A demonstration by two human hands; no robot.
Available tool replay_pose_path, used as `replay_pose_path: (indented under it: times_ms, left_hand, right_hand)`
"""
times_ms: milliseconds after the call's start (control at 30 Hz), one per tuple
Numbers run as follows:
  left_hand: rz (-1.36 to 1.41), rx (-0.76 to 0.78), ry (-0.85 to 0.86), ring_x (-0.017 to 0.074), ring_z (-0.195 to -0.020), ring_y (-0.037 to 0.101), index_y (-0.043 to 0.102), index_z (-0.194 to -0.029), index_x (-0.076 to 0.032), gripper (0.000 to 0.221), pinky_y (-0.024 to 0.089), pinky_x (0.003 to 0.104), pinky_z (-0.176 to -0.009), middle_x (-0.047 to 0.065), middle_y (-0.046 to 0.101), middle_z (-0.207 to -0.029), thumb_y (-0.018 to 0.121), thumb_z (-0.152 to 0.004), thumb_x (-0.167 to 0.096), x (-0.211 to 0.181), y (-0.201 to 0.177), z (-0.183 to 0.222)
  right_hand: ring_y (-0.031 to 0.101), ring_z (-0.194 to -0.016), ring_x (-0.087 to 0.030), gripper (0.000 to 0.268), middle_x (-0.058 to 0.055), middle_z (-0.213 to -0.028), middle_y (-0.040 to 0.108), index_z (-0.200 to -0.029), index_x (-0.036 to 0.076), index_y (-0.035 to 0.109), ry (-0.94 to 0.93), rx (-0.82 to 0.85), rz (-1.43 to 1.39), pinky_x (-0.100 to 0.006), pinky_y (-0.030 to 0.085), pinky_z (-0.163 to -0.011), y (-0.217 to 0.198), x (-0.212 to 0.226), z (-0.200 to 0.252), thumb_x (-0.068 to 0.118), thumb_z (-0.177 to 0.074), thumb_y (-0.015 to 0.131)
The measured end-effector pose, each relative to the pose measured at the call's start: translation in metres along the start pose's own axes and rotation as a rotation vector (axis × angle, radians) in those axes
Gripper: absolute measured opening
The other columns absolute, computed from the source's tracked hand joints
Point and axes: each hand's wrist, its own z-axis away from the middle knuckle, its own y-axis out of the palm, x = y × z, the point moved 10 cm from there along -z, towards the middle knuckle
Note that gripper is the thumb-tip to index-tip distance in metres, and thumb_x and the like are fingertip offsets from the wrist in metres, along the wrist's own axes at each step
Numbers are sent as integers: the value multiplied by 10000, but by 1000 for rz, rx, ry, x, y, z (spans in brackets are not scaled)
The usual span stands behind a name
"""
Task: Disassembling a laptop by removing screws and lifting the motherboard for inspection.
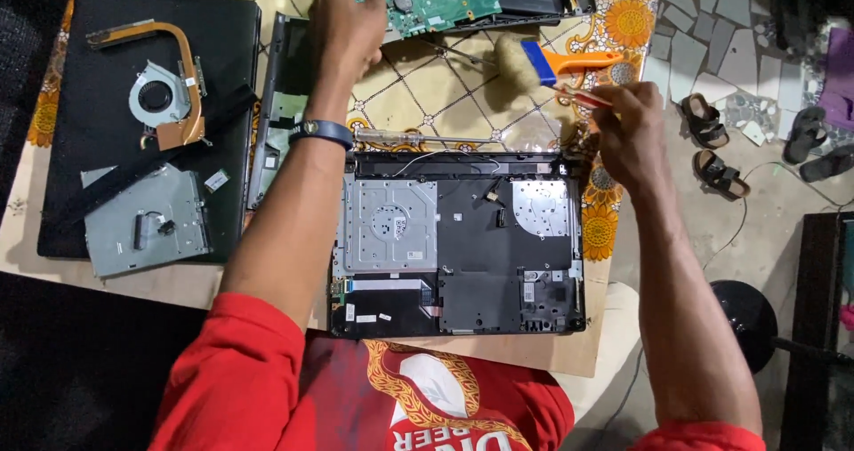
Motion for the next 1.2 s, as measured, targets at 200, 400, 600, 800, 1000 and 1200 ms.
replay_pose_path:
  times_ms: [200, 400, 600, 800, 1000, 1200]
  left_hand:
    - [-197, -34, 108, 129, -333, 550, 574, -1136, -8, 281, 446, 289, -285, 5, 644, -611, 605, -872, -96, 6, 0, -12]
    - [-153, -38, 106, 292, -527, 649, 576, -1159, 113, 380, 606, 240, -280, 223, 537, -1016, 649, -865, -117, 2, -2, 0]
    - [-185, -5, 157, 317, -478, 677, 555, -1181, 138, 420, 662, 232, -345, 222, 473, -1055, 717, -888, -115, 3, 1, 10]
    - [-352, -160, 518, 445, -1239, 520, 471, -1245, 95, 502, 262, 590, -1149, 230, 605, -1167, 778, -877, -54, -15, -6, 37]
    - [-204, 416, 740, 432, -1043, 637, 639, -1158, 74, 223, 524, 474, -923, 261, 580, -1031, 579, -992, -63, -75, -6, 210]
    - [-492, 1011, 867, 459, -1186, 515, 642, -1287, -5, 467, 439, 555, -1002, 291, 603, -1236, 745, -866, -180, -32, 19, 349]
  right_hand:
    - [694, -1005, -315, 225, -262, -1166, 649, -1322, -148, 564, 94, -62, -561, -376, 606, -874, -59, 41, 45, -108, -1107, 512]
    - [726, -1012, -268, 209, -187, -1124, 684, -1340, -37, 556, 74, -137, -734, -361, 658, -962, -79, 35, 90, 24, -1142, 529]
    - [724, -930, -274, 222, -204, -1146, 669, -1339, -24, 514, 139, -340, -706, -337, 664, -896, -125, 44, 137, 74, -1151, 582]
    - [668, -1094, -496, 195, -407, -1277, 588, -1457, -175, 422, -41, -552, -243, -548, 631, -1023, -192, 16, 219, -6, -1362, 418]
    - [377, -603, -73, 603, 93, -867, 575, -1020, 226, 594, 255, -550, 1234, -248, 311, -558, -208, -103, 387, 374, -1523, 893]
    - [421, -801, -187, 429, -52, -1011, 523, -1126, 82, 517, 324, -531, 629, -345, 380, -744, -201, -102, 438, 157, -1510, 692]
